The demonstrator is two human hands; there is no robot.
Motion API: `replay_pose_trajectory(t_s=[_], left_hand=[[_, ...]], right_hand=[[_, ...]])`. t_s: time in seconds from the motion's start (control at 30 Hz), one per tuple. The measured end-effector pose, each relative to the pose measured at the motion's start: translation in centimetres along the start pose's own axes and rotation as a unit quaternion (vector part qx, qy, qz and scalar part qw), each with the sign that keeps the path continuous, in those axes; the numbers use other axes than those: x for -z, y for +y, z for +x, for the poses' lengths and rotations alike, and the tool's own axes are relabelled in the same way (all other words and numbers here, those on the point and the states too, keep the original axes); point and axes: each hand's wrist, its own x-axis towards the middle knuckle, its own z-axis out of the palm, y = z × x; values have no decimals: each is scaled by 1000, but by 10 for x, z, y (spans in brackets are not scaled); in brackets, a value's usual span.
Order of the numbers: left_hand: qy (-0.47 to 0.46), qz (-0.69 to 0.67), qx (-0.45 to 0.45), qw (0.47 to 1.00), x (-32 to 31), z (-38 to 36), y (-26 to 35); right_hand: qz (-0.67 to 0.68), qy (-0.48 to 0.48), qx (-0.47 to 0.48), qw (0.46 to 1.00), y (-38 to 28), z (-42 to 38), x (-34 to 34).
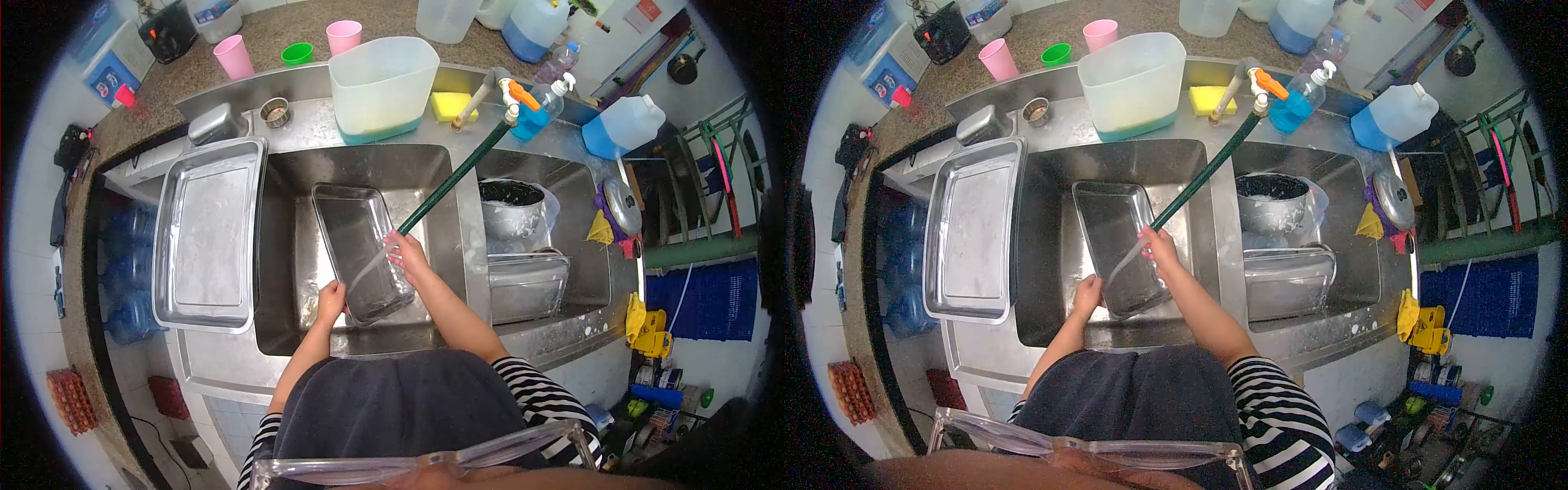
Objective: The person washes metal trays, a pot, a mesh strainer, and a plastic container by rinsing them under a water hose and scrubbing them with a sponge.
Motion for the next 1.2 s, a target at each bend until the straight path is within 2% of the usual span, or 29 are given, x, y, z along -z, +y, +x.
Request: replay_pose_trajectory(t_s=[0.13,0.2,0.33,0.4,0.43,0.5,0.53,0.57,0.63,0.7,0.77,0.83,0.9,0.93,0.97,1.0,1.03,1.07,1.1,1.17,1.2], left_hand=[[10,-31,-44,998,-5,-2,2],[13,31,-58,998,-4,1,-4],[17,42,-48,998,-5,-8,12],[34,146,-116,982,-9,-14,22],[32,146,-117,982,-10,-15,19],[64,229,-226,945,-12,-22,21],[29,208,-134,968,-9,-26,26],[29,209,-133,968,-4,-30,31],[-34,210,-107,971,10,-32,35],[-37,201,-113,972,21,-32,30],[-38,194,-120,973,30,-32,31],[-95,100,25,990,39,-36,39],[-104,63,49,991,43,-30,31],[-118,69,67,988,45,-34,40],[-133,75,85,985,45,-39,50],[-135,83,102,982,45,-43,64],[-134,84,107,982,47,-38,59],[-155,66,120,978,48,-32,48],[-174,48,133,975,49,-28,41],[-175,40,129,975,50,-20,26],[-181,32,143,973,49,-25,37]], right_hand=[[13,-4,-4,1000,-2,-3,-3],[15,-5,-6,1000,-4,-3,-3],[34,-18,-8,999,-6,-5,-6],[45,-33,-2,998,-6,-5,-8],[57,-48,4,997,-5,-4,-9],[52,-59,12,997,-2,0,-15],[45,-60,39,996,1,2,-19],[39,-61,65,995,5,4,-23],[65,-63,91,992,18,19,-24],[77,-28,198,977,33,38,-24],[59,-18,192,979,37,58,-23],[72,-10,140,987,34,72,-26],[37,-4,125,991,30,86,-33],[-63,27,79,995,27,91,-37],[-163,58,32,984,24,96,-41],[-267,62,75,959,40,118,-37],[-267,61,71,959,49,126,-37],[-450,68,173,873,59,132,-35],[-610,71,268,742,65,135,-35],[-606,64,274,744,74,142,-32],[-630,40,285,722,75,144,-31]])
